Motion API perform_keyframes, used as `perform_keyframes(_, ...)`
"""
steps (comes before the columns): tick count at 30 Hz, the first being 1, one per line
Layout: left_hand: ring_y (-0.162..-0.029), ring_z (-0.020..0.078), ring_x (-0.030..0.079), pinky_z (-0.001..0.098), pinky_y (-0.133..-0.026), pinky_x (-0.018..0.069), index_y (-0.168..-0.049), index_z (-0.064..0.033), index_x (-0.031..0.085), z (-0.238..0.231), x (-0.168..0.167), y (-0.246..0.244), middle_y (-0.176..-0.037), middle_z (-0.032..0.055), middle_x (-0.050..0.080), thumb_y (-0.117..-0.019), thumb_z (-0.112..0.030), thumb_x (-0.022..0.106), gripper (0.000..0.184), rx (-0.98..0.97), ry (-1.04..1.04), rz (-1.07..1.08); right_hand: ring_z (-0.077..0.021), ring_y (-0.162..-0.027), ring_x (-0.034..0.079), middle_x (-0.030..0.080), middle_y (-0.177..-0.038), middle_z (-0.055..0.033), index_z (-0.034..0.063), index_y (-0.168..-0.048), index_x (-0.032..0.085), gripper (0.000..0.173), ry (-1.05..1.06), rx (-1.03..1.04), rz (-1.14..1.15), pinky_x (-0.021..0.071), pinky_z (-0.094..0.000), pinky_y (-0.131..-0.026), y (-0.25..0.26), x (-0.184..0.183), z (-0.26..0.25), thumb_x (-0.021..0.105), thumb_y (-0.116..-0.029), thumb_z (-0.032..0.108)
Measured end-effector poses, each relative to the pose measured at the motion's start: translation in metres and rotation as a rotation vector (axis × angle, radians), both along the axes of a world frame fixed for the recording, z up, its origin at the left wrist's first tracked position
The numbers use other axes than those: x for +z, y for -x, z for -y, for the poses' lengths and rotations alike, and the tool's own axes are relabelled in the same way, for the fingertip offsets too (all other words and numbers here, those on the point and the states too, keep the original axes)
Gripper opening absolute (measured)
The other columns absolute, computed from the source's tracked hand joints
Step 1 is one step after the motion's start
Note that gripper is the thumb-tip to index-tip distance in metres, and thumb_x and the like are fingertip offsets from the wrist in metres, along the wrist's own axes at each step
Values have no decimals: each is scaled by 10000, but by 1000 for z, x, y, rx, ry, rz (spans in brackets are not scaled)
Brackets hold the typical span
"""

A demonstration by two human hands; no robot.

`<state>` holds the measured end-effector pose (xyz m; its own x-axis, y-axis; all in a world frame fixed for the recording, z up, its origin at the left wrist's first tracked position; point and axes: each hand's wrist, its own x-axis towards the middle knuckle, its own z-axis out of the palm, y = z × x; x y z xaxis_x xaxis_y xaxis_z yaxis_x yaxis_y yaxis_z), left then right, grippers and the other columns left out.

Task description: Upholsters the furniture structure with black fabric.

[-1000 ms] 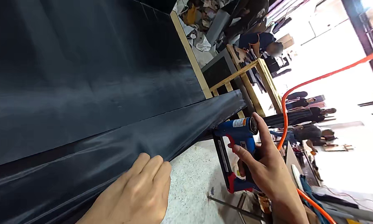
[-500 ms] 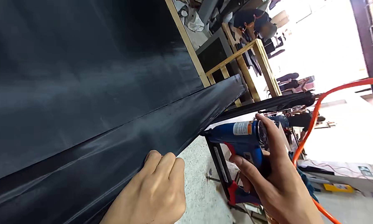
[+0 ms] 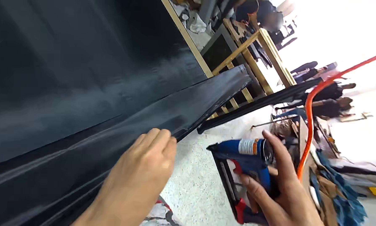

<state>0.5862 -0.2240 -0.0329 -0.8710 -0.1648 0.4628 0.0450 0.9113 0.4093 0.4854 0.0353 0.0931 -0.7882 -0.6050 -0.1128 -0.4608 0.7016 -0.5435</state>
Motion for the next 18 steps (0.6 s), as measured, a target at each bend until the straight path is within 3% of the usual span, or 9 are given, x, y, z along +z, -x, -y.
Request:
perform_keyframes(3, -1088, 375, 670, 514, -880, 575, -1211, -20, 706, 20, 17, -58, -1172, 188, 684, -1031, -144, 521, 286, 117, 32, 249, -198, -658, 714, 749, -1037, -54, 200, -1647, 116, 873, 98, 5, 118, 648, -415, -557, -13, -22, -26, 694, -993, 199)
perform_keyframes(4, -1156, 407, 653, 550, -956, 544, -1228, 16, 697, 24, 21, -76, -1244, 224, 674, -1030, -110, 529, 288, 163, 14, 332, -196, -658, 715, 750, -1028, -56, 172, -1645, 122, 872, 117, 6, 147, 648, -413, -559, -15, -31, -34, 697, -991, 190)
perform_keyframes(5, -1150, 423, 662, 557, -989, 537, -1174, 49, 714, 29, 12, -93, -1219, 244, 689, -1012, -62, 546, 258, 206, 25, 313, -190, -648, 711, 751, -1009, -50, 165, -1646, 124, 874, 129, 1, 175, 645, -408, -551, -16, -41, -40, 700, -988, 191)
perform_keyframes(7, -940, 392, 709, 505, -896, 566, -1002, 58, 740, 51, -42, -125, -998, 236, 730, -979, -23, 545, 212, 210, 160, -25, -184, -623, 703, 756, -987, -34, 188, -1651, 123, 882, 159, -4, 235, 642, -395, -532, -17, -63, -45, 704, -988, 201)
perform_keyframes(8, -839, 355, 697, 469, -816, 557, -981, 34, 739, 61, -65, -133, -913, 209, 721, -986, -51, 521, 234, 192, 253, -208, -187, -609, 698, 756, -977, -30, 203, -1652, 134, 877, 175, -9, 259, 639, -396, -521, -18, -73, -44, 705, -987, 203)
perform_keyframes(10, -888, 377, 720, 495, -805, 584, -1049, 38, 754, 30, -12, -137, -929, 219, 734, -1029, -67, 536, 243, 345, 186, 98, -190, -567, 679, 750, -953, -24, 244, -1646, 158, 851, 185, -13, 276, 630, -398, -494, -21, -84, -40, 701, -990, 227)
perform_keyframes(12, -842, 361, 703, 497, -701, 568, -1028, 3, 752, 11, 13, -132, -872, 182, 707, -1038, -122, 529, 256, 424, 139, 152, -194, -542, 663, 743, -934, -23, 298, -1637, 190, 820, 204, -28, 246, 616, -394, -472, -23, -87, -31, 695, -992, 259)
perform_keyframes(15, -844, 321, 660, 458, -706, 550, -1007, -33, 757, 7, 11, -130, -886, 127, 676, -982, -71, 525, 237, 427, 59, 18, -206, -516, 654, 751, -950, -28, 363, -1622, 212, 787, 237, -23, 158, 599, -393, -439, -21, -73, -14, 682, -994, 296)
perform_keyframes(18, -937, 315, 659, 440, -791, 575, -1008, -45, 728, 9, 4, -125, -988, 116, 674, -925, 25, 572, 190, 397, -6, 74, -230, -508, 645, 742, -957, -47, 392, -1608, 224, 764, 259, -10, 89, 592, -397, -428, -15, -45, 7, 669, -991, 313)
